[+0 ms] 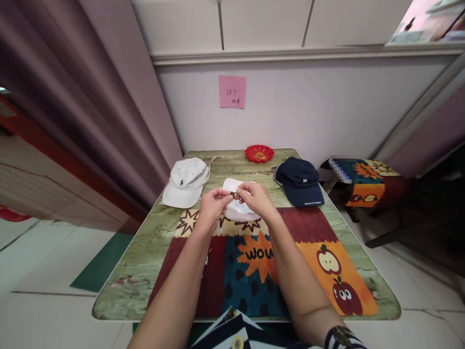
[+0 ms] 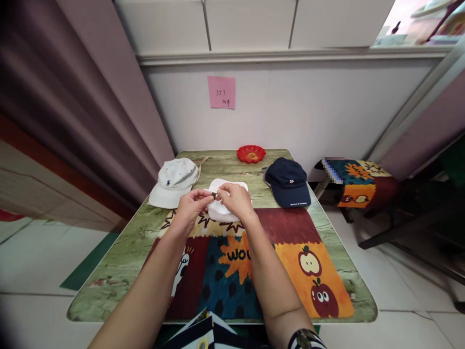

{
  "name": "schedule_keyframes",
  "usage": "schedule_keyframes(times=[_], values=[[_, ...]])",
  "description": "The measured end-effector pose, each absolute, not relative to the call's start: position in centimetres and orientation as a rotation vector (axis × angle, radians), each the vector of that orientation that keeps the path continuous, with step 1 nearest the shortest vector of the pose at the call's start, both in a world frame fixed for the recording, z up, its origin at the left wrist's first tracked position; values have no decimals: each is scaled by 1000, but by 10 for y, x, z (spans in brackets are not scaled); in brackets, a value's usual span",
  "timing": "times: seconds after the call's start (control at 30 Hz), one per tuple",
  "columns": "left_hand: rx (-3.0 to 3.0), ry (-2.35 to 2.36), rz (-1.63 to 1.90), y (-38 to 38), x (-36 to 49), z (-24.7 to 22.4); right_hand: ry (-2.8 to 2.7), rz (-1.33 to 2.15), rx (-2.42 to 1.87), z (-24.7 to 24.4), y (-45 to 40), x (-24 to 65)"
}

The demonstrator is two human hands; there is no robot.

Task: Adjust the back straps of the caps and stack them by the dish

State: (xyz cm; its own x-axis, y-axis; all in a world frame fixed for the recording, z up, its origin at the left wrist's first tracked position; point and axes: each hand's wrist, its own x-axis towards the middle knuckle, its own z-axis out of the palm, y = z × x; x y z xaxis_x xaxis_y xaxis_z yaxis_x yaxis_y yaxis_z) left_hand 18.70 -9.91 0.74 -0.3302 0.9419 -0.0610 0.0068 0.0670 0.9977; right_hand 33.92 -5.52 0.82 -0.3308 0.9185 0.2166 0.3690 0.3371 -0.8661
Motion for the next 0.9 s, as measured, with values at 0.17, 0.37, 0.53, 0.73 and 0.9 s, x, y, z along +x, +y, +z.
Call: schedule_keyframes(times=[0.17,0.37,0.53,0.73,0.9], values=[[1019,1510,1417,-101,190,5,-1850,983,-1100,5,-53,340],[959,1462,1454,-103,193,9,-1806,999,-1075,6,-55,340],[966,1400,1476,-105,194,10,-1802,991,-1106,10,-58,338],[842,1316,1549,-105,191,7,-1770,801,-1244,22,-62,348],[629,1246,1554,-104,183,7,-1866,732,-1337,30,-66,351]])
